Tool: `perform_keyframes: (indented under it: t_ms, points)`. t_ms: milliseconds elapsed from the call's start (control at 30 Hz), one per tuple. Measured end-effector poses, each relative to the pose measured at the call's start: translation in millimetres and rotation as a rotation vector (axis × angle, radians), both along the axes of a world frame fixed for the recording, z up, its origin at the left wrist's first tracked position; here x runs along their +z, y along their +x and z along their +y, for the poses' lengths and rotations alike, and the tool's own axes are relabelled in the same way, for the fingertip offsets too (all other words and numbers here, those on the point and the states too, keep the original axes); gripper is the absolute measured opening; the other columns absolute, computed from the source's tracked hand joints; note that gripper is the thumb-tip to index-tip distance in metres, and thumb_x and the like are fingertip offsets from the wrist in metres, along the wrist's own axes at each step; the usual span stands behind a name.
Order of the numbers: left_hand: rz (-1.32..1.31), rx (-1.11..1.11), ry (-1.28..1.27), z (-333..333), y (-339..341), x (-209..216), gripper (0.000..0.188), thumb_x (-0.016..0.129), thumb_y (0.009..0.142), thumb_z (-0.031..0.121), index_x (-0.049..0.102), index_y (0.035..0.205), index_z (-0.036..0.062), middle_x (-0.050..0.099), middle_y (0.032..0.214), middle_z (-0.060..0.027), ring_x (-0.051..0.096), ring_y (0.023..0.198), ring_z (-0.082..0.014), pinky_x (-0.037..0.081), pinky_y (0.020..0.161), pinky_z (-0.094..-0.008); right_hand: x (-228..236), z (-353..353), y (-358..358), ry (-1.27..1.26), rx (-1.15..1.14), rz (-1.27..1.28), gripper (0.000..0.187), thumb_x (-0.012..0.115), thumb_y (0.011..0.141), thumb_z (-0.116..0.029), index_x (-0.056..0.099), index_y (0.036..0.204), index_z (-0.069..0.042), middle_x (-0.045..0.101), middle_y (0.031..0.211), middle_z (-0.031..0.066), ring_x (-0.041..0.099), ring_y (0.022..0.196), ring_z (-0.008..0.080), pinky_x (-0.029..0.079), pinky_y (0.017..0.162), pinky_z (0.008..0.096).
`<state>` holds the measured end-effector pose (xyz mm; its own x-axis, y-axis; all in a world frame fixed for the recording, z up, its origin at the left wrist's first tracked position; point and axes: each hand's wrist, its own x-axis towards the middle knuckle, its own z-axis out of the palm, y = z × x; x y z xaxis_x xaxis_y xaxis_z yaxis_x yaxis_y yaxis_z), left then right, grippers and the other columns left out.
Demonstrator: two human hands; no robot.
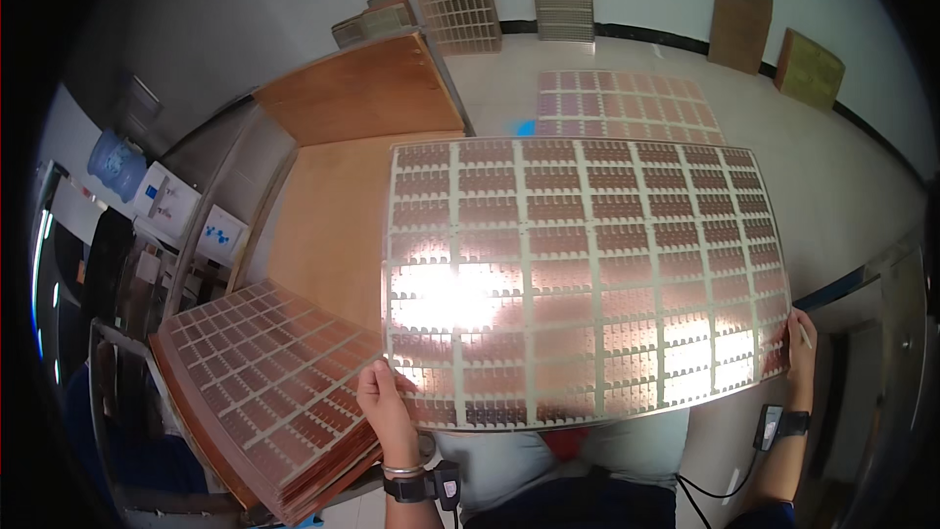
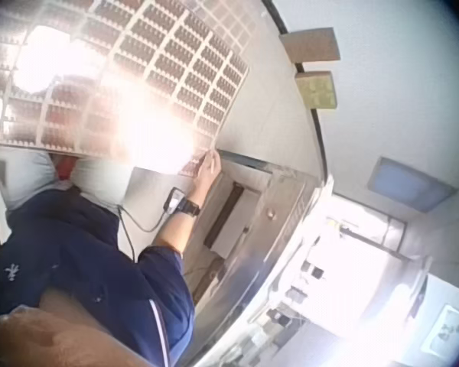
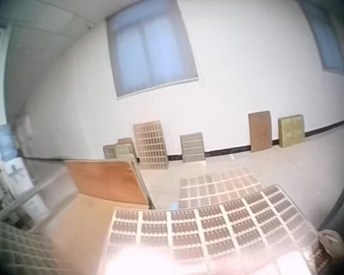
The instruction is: Inspecting, handling, and organizing copper-colored metal grid sheets in a workshop environment.
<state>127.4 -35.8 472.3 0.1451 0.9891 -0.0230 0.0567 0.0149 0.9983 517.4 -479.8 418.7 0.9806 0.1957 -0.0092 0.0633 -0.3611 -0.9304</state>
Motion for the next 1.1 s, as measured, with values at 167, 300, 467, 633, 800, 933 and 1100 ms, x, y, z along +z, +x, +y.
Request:
perform_keyframes:
  t_ms: [167,300,467,633,800,933,1100]
  points:
    - [-0.043,-0.006,0.029,0.3,-5.6,8.4,0.029,0.042,0.096,0.023,0.051,0.076,0.0037,0.049,0.067,0.0033,0.043,0.061,-0.0038,0.036,0.054,-0.0188,3.3,6.6,-24.1,0.083,-0.031,0.062,0.027,0.051,0.092,-0.024,0.058,0.096,0.002,0.053,0.073,-0.0022,0.047,0.067,0.0054,0.038,0.062,0.0202]
    - [0.000,0.023,0.071,2.5,-8.0,13.9,0.032,0.039,0.097,0.026,0.056,0.085,0.0013,0.051,0.069,0.0020,0.044,0.063,-0.0051,0.037,0.057,-0.0200,3.6,20.8,-35.9,0.120,-0.046,-0.051,0.028,0.049,0.093,-0.024,0.058,0.096,0.002,0.055,0.076,-0.0012,0.048,0.071,0.0063,0.039,0.065,0.0212]
    - [-0.060,-0.031,-0.049,-0.2,-7.9,32.5,0.035,0.036,0.097,0.029,0.055,0.087,0.0016,0.052,0.070,0.0001,0.046,0.064,-0.0068,0.038,0.059,-0.0210,-3.2,16.6,-41.0,0.105,-0.018,-0.071,0.027,0.047,0.094,-0.023,0.058,0.098,0.001,0.057,0.082,-0.0010,0.049,0.074,0.0058,0.039,0.069,0.0207]
    - [-0.036,-0.018,0.150,10.8,-22.2,24.2,0.034,0.038,0.097,0.029,0.056,0.088,0.0015,0.053,0.069,-0.0001,0.047,0.061,-0.0064,0.039,0.056,-0.0201,7.0,2.6,-48.6,0.381,0.153,0.341,0.026,0.047,0.093,-0.021,0.056,0.106,-0.001,0.061,0.085,0.0005,0.056,0.076,0.0085,0.046,0.070,0.0242]
    - [-0.148,0.011,0.090,26.4,-28.0,26.2,0.033,0.040,0.096,0.027,0.057,0.088,0.0007,0.056,0.069,-0.0009,0.050,0.059,-0.0056,0.040,0.053,-0.0193,-22.1,-15.1,-69.4,0.629,-0.079,0.437,0.034,0.052,0.091,-0.024,0.050,0.120,-0.006,0.058,0.106,0.0027,0.055,0.094,0.0116,0.047,0.079,0.0256]
    - [-0.110,-0.155,0.142,45.0,-25.3,35.1,0.033,0.041,0.096,0.028,0.059,0.092,0.0005,0.057,0.069,-0.0006,0.050,0.059,-0.0054,0.041,0.054,-0.0193,-2.3,-4.1,-85.5,0.779,-0.033,0.361,0.036,0.052,0.091,-0.024,0.047,0.123,-0.007,0.056,0.115,0.0025,0.054,0.099,0.0142,0.044,0.084,0.0279]
    - [-0.574,-0.466,-0.044,58.1,-30.2,74.0,0.050,0.039,0.094,0.039,0.046,0.121,-0.0025,0.057,0.110,-0.0179,0.059,0.095,-0.0212,0.047,0.082,-0.0310,22.9,13.0,-108.1,0.888,-0.067,0.371,0.037,0.045,0.093,-0.031,0.049,0.122,-0.008,0.055,0.117,0.0042,0.055,0.101,0.0163,0.043,0.089,0.0302]
